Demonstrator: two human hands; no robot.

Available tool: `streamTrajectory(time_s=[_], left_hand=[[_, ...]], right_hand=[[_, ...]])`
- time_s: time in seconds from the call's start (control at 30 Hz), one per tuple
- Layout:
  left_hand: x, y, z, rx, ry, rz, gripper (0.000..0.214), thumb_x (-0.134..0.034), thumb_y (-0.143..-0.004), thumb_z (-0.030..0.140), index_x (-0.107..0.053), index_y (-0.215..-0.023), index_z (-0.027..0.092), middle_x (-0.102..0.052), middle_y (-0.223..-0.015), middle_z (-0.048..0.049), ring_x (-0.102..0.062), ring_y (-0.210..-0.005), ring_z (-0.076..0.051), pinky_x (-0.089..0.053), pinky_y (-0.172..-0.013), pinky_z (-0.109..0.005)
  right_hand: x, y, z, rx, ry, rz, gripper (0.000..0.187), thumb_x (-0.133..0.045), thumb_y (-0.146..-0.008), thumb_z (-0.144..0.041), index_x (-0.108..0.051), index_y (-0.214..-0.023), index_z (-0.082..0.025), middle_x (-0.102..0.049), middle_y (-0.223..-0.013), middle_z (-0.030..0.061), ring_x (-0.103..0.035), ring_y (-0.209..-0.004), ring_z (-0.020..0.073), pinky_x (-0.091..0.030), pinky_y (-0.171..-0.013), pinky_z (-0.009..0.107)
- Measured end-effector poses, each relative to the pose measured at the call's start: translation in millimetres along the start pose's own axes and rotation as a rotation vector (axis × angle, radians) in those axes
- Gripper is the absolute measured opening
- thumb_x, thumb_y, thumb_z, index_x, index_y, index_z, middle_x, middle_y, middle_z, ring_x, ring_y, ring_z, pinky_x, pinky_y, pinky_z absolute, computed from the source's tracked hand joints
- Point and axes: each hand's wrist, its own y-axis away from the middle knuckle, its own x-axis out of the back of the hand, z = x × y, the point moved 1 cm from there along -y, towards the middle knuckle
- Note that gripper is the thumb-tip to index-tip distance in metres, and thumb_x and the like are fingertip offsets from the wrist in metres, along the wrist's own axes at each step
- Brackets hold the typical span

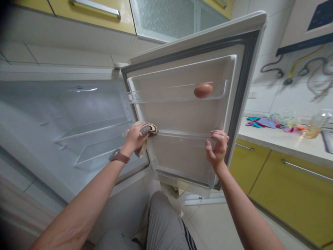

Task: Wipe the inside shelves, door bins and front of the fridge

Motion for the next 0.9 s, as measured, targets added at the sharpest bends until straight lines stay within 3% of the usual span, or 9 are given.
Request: streamTrajectory(time_s=[0.17, 0.33, 0.47, 0.73, 0.9], left_hand=[[-0.2, 0, 4, 0.029, -0.033, 0.017, 0.012, -0.060, -0.092, 0.032, -0.067, -0.097, 0.023, -0.076, -0.099, -0.0080, -0.070, -0.098, -0.029, -0.045, -0.082, -0.034], [-1.0, -1, 21, 0.066, -0.145, 0.016, 0.014, -0.060, -0.094, 0.036, -0.068, -0.097, 0.025, -0.076, -0.092, -0.0076, -0.071, -0.091, -0.030, -0.042, -0.076, -0.036], [-1.6, -4, 51, 0.043, -0.173, -0.025, 0.020, -0.060, -0.096, 0.043, -0.069, -0.100, 0.026, -0.077, -0.090, -0.0081, -0.072, -0.088, -0.031, -0.042, -0.077, -0.037], [-19.8, -1, 137, -0.110, -0.031, -0.008, 0.049, -0.049, -0.097, 0.065, -0.066, -0.108, 0.021, -0.075, -0.095, -0.0133, -0.069, -0.091, -0.034, -0.043, -0.085, -0.044], [-32.9, 2, 142, -0.220, -0.016, 0.053, 0.047, -0.050, -0.095, 0.063, -0.064, -0.110, 0.020, -0.072, -0.099, -0.0134, -0.065, -0.094, -0.033, -0.041, -0.085, -0.046]], right_hand=[[-5, 1, -4, 0.013, -0.027, 0.058, 0.017, -0.060, -0.091, -0.040, -0.054, -0.095, -0.025, -0.055, -0.089, 0.0025, -0.064, -0.098, 0.0279, -0.045, -0.099, 0.053], [-9, 1, -7, -0.027, -0.028, 0.085, 0.018, -0.059, -0.090, -0.041, -0.054, -0.092, -0.024, -0.054, -0.088, 0.0030, -0.063, -0.098, 0.0280, -0.045, -0.097, 0.052], [-9, 0, -9, -0.056, -0.035, 0.099, 0.019, -0.059, -0.090, -0.042, -0.053, -0.091, -0.024, -0.053, -0.088, 0.0028, -0.062, -0.098, 0.0277, -0.045, -0.096, 0.051], [-8, 0, -14, -0.048, -0.054, 0.103, 0.016, -0.060, -0.090, -0.040, -0.055, -0.092, -0.024, -0.054, -0.089, 0.0034, -0.062, -0.098, 0.0280, -0.045, -0.094, 0.051], [-6, 0, -13, -0.014, -0.061, 0.091, 0.015, -0.061, -0.090, -0.038, -0.055, -0.094, -0.024, -0.055, -0.089, 0.0034, -0.062, -0.098, 0.0282, -0.046, -0.094, 0.051]])
